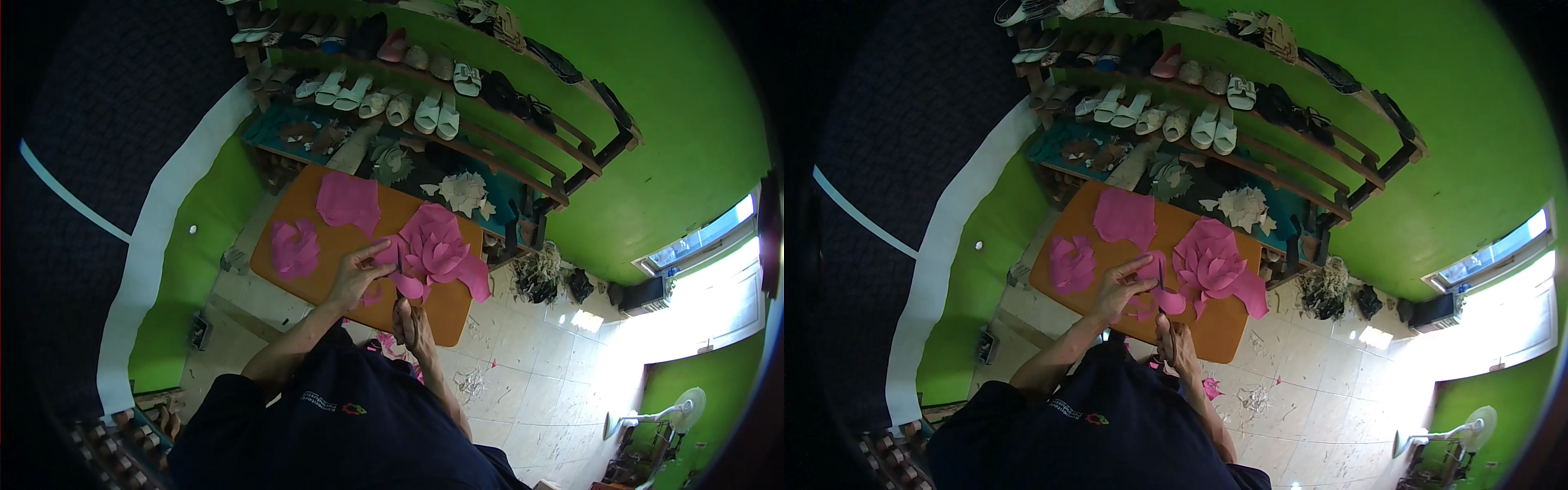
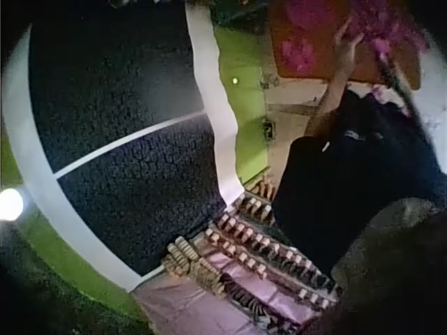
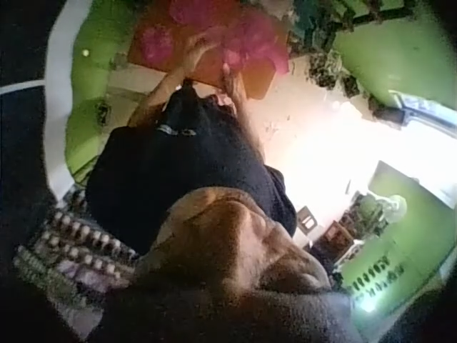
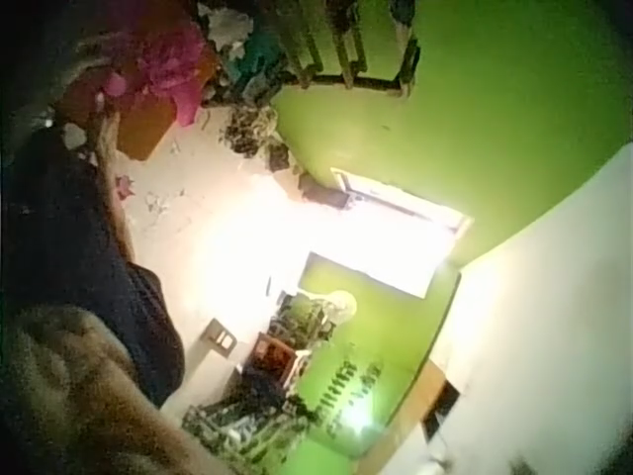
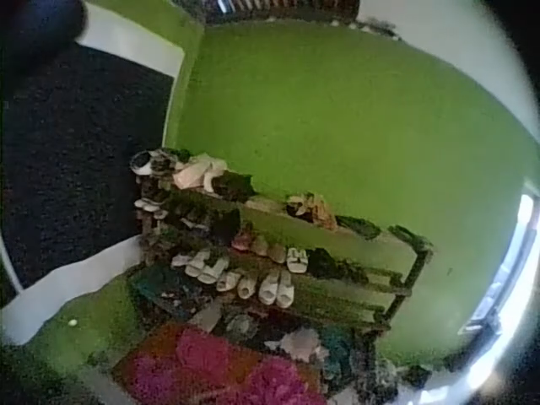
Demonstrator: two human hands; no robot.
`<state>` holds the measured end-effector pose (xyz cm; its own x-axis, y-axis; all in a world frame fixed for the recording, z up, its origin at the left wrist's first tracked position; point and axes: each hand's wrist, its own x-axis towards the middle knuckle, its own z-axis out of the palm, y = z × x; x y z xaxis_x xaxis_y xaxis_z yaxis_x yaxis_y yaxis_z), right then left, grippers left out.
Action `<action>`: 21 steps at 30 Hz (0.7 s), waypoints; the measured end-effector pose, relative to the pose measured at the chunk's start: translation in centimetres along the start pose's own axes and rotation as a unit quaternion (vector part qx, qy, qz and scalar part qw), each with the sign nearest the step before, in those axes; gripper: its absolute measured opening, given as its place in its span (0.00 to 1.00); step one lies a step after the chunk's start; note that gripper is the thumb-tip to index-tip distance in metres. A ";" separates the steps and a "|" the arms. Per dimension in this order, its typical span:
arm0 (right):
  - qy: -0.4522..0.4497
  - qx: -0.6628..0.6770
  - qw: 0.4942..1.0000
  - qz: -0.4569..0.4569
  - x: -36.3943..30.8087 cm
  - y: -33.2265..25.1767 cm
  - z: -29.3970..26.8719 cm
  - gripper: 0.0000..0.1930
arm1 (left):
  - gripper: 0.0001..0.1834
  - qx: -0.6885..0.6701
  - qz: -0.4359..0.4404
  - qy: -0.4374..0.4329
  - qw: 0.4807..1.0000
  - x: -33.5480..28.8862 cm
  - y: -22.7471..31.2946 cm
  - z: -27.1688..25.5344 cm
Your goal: Cutting pink fabric into specific shapes using scissors on a workbench.
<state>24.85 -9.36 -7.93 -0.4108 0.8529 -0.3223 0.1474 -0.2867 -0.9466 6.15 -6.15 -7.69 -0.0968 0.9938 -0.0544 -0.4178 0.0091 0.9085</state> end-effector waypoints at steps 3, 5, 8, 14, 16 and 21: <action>0.020 0.034 0.999 0.017 -0.1 -0.2 0.2 0.31 | 0.30 0.016 -0.004 0.014 1.000 0.0 -0.3 0.2; 0.027 0.054 0.998 0.021 -0.1 -0.1 0.1 0.31 | 0.30 0.020 -0.003 0.019 1.000 -0.1 -0.2 0.6; 0.040 0.057 0.997 0.033 -0.1 0.2 0.3 0.30 | 0.31 0.006 -0.009 0.034 0.999 -0.4 0.0 1.1; 0.097 -0.033 0.995 0.009 0.5 1.7 0.3 0.31 | 0.31 0.009 -0.009 0.055 0.998 -0.4 -0.3 1.6; 0.112 -0.020 0.993 0.043 0.5 1.9 0.3 0.33 | 0.31 -0.004 -0.018 0.049 0.999 -0.4 -0.1 1.4; 0.103 -0.035 0.993 0.052 0.3 1.6 0.3 0.32 | 0.32 -0.027 -0.025 0.016 0.999 -0.2 0.5 1.4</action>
<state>24.68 -9.70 -9.54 -0.1978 0.8939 -0.4024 0.2451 -0.3524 -0.9032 7.19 -6.14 -6.68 -0.1037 0.9882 -0.1127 -0.4710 0.0511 0.8807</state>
